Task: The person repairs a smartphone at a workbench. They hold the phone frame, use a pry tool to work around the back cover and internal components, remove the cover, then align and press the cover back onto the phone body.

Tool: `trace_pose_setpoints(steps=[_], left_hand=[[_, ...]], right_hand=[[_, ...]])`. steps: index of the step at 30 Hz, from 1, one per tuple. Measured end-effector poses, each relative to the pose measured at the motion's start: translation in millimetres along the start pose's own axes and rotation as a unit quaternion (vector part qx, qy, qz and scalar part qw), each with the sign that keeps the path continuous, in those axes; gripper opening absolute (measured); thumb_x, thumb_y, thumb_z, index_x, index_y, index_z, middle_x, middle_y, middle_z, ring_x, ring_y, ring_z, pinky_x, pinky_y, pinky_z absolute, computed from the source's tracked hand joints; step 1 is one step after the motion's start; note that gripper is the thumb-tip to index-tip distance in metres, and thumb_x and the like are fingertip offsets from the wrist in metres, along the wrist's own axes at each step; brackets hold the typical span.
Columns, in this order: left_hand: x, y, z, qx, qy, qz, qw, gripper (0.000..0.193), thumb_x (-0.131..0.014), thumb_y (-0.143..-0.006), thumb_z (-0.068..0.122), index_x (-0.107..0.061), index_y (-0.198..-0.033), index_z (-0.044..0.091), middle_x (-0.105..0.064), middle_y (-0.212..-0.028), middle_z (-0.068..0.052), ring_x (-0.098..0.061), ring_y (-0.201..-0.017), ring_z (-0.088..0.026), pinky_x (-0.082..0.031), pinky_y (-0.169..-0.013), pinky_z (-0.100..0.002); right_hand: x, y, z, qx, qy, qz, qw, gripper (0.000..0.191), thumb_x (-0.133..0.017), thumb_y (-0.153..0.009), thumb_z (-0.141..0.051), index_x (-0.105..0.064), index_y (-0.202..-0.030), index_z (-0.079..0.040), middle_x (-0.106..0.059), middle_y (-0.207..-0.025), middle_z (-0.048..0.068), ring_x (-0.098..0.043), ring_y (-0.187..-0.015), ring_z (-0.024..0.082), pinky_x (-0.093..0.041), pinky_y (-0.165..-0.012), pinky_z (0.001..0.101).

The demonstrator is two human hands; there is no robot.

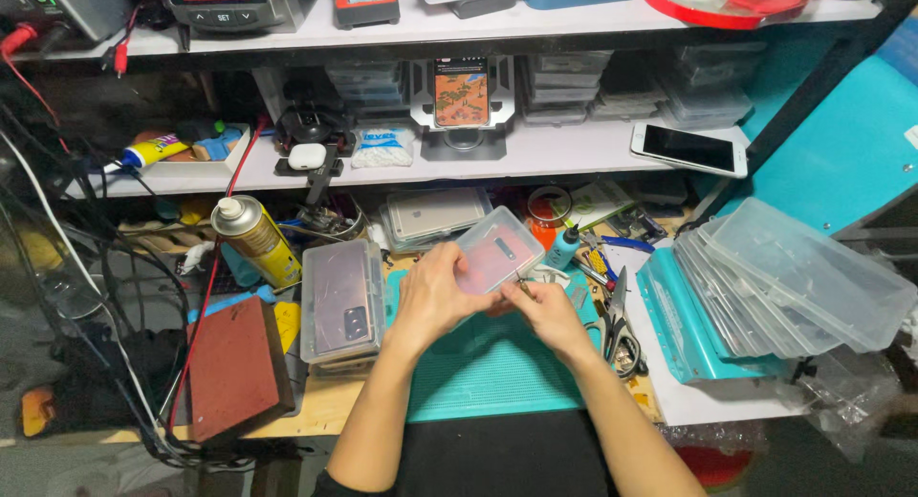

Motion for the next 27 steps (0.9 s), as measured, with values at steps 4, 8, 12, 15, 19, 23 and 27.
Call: trace_pose_setpoints(steps=[4, 8, 12, 15, 19, 23, 27], left_hand=[[11, -21, 39, -0.103, -0.027, 0.049, 0.993, 0.061, -0.091, -0.064, 0.044, -0.057, -0.097, 0.005, -0.065, -0.104, -0.018, -0.061, -0.104, -0.042, -0.047, -0.090, -0.052], [34, -21, 54, -0.196, -0.005, 0.145, 0.970, 0.068, -0.091, -0.066, 0.043, -0.061, -0.111, 0.001, -0.057, -0.132, -0.032, -0.050, -0.129, -0.048, -0.039, -0.105, -0.053], [50, -8, 11, -0.072, 0.013, 0.175, 0.982, 0.057, -0.087, -0.078, 0.038, -0.066, -0.116, 0.002, -0.050, -0.146, -0.034, -0.045, -0.136, -0.047, -0.037, -0.111, -0.050], [66, 16, -29, 0.003, -0.014, 0.217, 0.976, 0.047, -0.087, -0.077, 0.035, -0.068, -0.108, 0.004, -0.055, -0.141, -0.031, -0.049, -0.135, -0.044, -0.040, -0.111, -0.049], [85, 52, -72, 0.050, -0.054, 0.259, 0.963, 0.046, -0.086, -0.078, 0.029, -0.067, -0.109, 0.001, -0.058, -0.136, -0.030, -0.052, -0.131, -0.045, -0.041, -0.109, -0.050], [98, 81, -110, 0.118, -0.045, 0.241, 0.962, 0.046, -0.083, -0.080, 0.027, -0.064, -0.113, 0.001, -0.059, -0.136, -0.027, -0.055, -0.126, -0.043, -0.044, -0.105, -0.048], [114, 93, -129, 0.084, -0.032, 0.241, 0.966, 0.049, -0.080, -0.084, 0.022, -0.060, -0.123, 0.000, -0.060, -0.133, -0.030, -0.054, -0.126, -0.046, -0.044, -0.104, -0.050]], right_hand=[[0, -14, -13, 0.008, -0.208, 0.082, 0.975, 0.036, -0.070, -0.099, -0.029, -0.058, -0.074, -0.005, -0.046, -0.056, -0.005, -0.032, -0.040, 0.005, -0.022, -0.037, 0.0256], [30, -33, -39, 0.064, -0.314, 0.157, 0.934, 0.024, -0.066, -0.097, -0.023, -0.059, -0.082, -0.007, -0.053, -0.062, -0.003, -0.031, -0.040, 0.003, -0.021, -0.037, 0.0249], [73, -67, -69, 0.104, -0.326, 0.191, 0.920, 0.024, -0.066, -0.101, -0.024, -0.059, -0.091, -0.004, -0.062, -0.073, 0.007, -0.029, -0.042, 0.003, -0.020, -0.038, 0.0247], [80, -96, -84, 0.052, -0.341, 0.166, 0.924, 0.028, -0.059, -0.102, -0.032, -0.059, -0.101, -0.004, -0.073, -0.092, 0.018, -0.028, -0.042, 0.003, -0.021, -0.038, 0.0225], [71, -108, -88, -0.002, -0.354, 0.113, 0.928, 0.028, -0.055, -0.105, -0.030, -0.056, -0.109, -0.003, -0.073, -0.106, 0.022, -0.030, -0.045, 0.004, -0.023, -0.040, 0.0221], [45, -108, -76, -0.023, -0.326, 0.058, 0.943, 0.039, -0.050, -0.109, -0.036, -0.060, -0.110, 0.002, -0.072, -0.102, 0.020, -0.030, -0.046, 0.004, -0.024, -0.041, 0.0213], [39, -109, -80, 0.037, -0.326, 0.119, 0.937, 0.035, -0.051, -0.111, -0.035, -0.059, -0.110, -0.002, -0.072, -0.097, 0.015, -0.034, -0.047, 0.004, -0.027, -0.043, 0.0227]])
Point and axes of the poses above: each hand's wrist, its own y-axis away from the middle knuckle, its own x-axis out of the back of the hand, z = x × y, the point moved 7 cm from there along -y, towards the middle knuckle
